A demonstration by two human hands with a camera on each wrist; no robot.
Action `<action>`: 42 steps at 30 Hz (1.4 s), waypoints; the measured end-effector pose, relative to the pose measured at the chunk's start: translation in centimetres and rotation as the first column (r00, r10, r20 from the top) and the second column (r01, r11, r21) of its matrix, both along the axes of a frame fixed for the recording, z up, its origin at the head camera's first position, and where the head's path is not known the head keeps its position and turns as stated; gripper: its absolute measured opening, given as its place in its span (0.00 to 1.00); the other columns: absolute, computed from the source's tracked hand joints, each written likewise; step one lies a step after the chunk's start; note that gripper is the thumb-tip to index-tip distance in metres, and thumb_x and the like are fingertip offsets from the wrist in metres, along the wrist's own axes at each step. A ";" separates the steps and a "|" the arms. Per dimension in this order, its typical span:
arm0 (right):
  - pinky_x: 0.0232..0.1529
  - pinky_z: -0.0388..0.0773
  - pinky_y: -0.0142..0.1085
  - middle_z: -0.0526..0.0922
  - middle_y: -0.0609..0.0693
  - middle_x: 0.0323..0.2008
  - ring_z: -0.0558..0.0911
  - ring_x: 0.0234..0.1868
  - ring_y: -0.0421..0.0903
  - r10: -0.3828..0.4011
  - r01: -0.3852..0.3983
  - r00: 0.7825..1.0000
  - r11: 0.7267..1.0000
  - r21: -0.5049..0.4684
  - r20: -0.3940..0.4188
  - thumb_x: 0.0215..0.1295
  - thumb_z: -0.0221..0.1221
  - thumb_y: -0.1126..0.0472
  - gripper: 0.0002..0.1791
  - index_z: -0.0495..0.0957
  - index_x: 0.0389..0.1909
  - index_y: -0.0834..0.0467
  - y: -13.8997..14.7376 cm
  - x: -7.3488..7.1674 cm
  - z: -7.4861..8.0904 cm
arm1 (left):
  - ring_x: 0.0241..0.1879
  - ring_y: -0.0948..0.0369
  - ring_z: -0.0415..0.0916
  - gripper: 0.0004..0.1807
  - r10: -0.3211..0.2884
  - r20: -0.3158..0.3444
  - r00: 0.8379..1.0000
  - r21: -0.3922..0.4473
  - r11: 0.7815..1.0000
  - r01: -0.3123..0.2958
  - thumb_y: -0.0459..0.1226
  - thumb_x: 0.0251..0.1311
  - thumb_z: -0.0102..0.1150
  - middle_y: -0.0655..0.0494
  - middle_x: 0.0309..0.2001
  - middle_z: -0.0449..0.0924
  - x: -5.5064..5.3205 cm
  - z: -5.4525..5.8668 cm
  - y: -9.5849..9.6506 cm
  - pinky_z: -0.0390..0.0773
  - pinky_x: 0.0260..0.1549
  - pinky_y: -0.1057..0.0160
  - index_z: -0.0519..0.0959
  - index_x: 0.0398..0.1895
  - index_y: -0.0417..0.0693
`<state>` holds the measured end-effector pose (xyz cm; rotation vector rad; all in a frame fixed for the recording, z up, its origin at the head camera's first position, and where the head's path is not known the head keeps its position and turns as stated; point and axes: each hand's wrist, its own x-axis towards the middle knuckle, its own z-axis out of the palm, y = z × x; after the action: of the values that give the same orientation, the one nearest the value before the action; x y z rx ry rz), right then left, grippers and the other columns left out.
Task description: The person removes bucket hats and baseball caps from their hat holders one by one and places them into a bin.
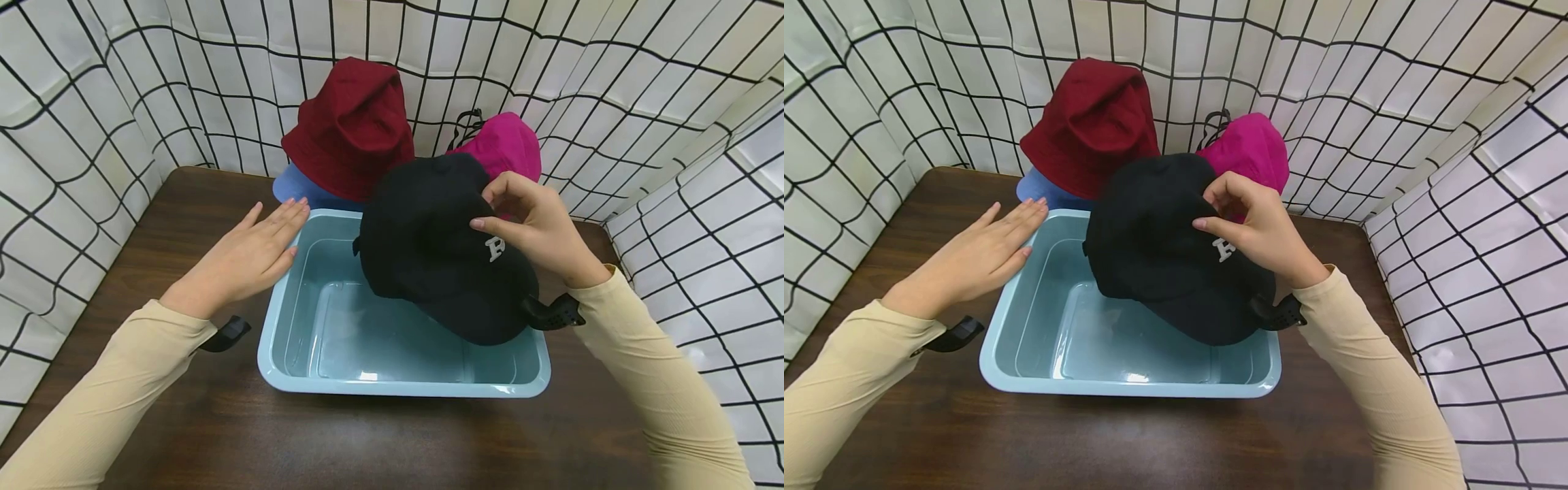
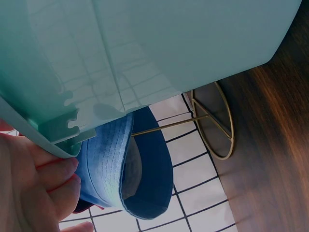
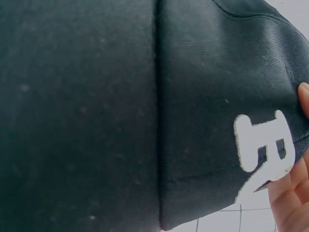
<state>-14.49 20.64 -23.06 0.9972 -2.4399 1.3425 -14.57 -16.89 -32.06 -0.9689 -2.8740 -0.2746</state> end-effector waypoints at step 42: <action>0.36 0.76 0.34 0.75 0.44 0.28 0.74 0.31 0.39 0.312 -0.321 0.947 0.919 0.229 0.074 0.47 0.71 0.68 0.15 0.75 0.31 0.57 -4.2 2.5 -3.2 | 0.72 0.49 0.43 0.33 0.000 0.011 1.000 -0.004 1.000 0.001 0.43 0.68 0.42 0.42 0.72 0.48 -0.1 -0.1 -0.1 0.41 0.67 0.43 0.52 0.72 0.36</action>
<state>-12.01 16.40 -26.29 1.4958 -2.5954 1.1754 -14.64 -16.96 -32.11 -0.9717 -2.8849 -0.2756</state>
